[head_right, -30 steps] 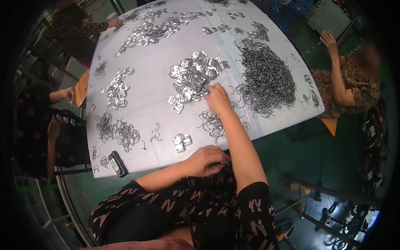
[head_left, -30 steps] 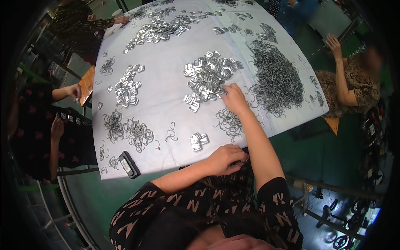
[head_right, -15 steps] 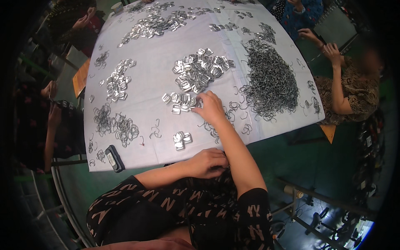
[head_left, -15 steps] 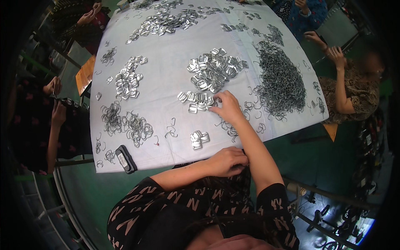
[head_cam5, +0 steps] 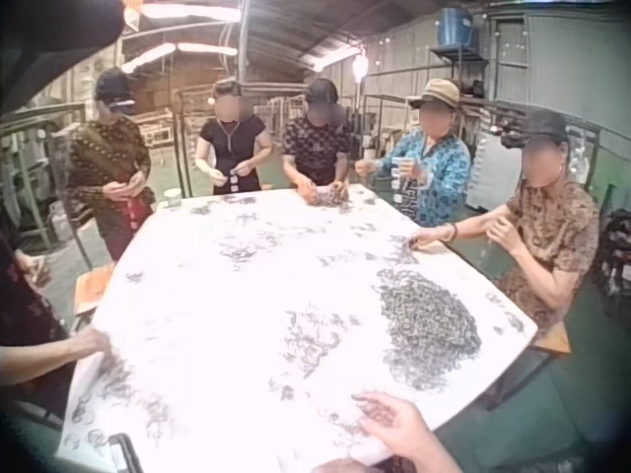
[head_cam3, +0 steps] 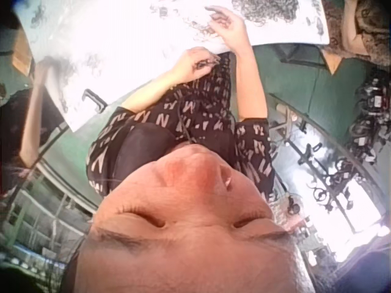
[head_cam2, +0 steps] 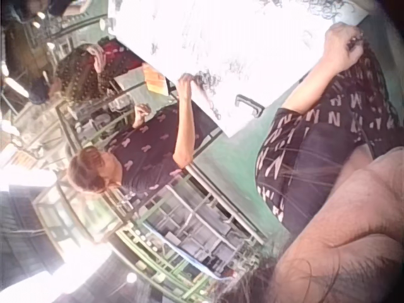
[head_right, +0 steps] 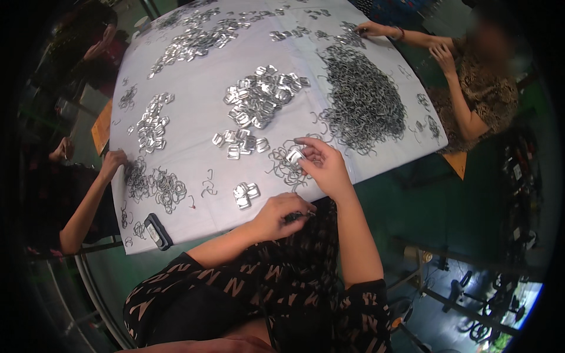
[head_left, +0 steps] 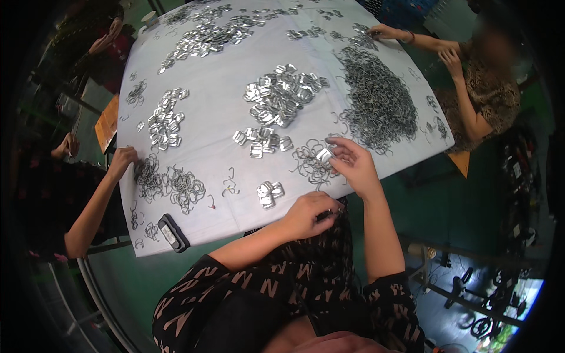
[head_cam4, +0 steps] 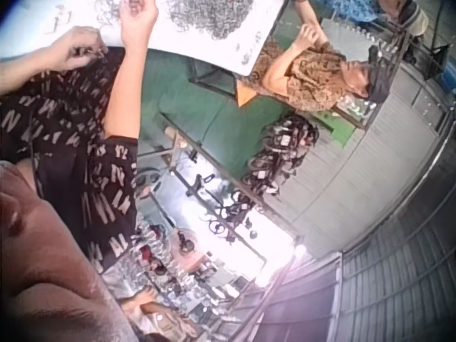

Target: The person sits at a table and assembles keychains by hand. They pick up small metal plates and wire loops, attach the loops to the plates, and then hang the finished keychains on a vertical rack.

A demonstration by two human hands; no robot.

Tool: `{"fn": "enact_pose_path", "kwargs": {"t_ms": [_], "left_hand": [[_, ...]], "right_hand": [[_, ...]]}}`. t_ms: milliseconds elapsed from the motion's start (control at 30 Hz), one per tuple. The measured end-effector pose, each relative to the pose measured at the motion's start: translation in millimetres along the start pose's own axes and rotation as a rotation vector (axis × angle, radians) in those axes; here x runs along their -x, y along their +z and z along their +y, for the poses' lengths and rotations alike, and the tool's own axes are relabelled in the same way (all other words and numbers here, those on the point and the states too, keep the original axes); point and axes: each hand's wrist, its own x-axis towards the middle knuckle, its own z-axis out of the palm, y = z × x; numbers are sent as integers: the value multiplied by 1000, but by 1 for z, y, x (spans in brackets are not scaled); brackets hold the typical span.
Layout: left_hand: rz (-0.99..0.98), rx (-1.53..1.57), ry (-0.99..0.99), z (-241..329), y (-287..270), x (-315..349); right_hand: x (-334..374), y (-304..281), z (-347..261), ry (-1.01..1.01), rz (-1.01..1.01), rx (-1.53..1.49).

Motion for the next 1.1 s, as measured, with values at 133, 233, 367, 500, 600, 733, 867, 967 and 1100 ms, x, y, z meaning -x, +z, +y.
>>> {"fn": "enact_pose_path", "kwargs": {"t_ms": [133,233,367,500,600,733,867,967,1100], "left_hand": [[126,-55,-58,4,4,-4],[169,-90,-44,8,9,-10],[168,-130,-52,9,19,-9],[127,-171,-132,9,23,-5],[110,-176,-168,9,25,-3],[67,-99,-171,8,27,-3],[-19,-5,-85,-2,17,-11],[-13,-167,-29,-16,4,-34],[-91,-722,210,-40,6,-66]], "right_hand": [[55,-5,-4,-54,101,52],[79,-4,-8,-124,147,154],[96,-3,-7,-178,203,333],[104,3,-4,-264,242,473],[110,6,1,-306,286,473],[119,6,26,-297,413,315],[130,4,34,-209,464,170],[132,5,36,-242,570,168],[135,0,38,-222,555,143]]}}
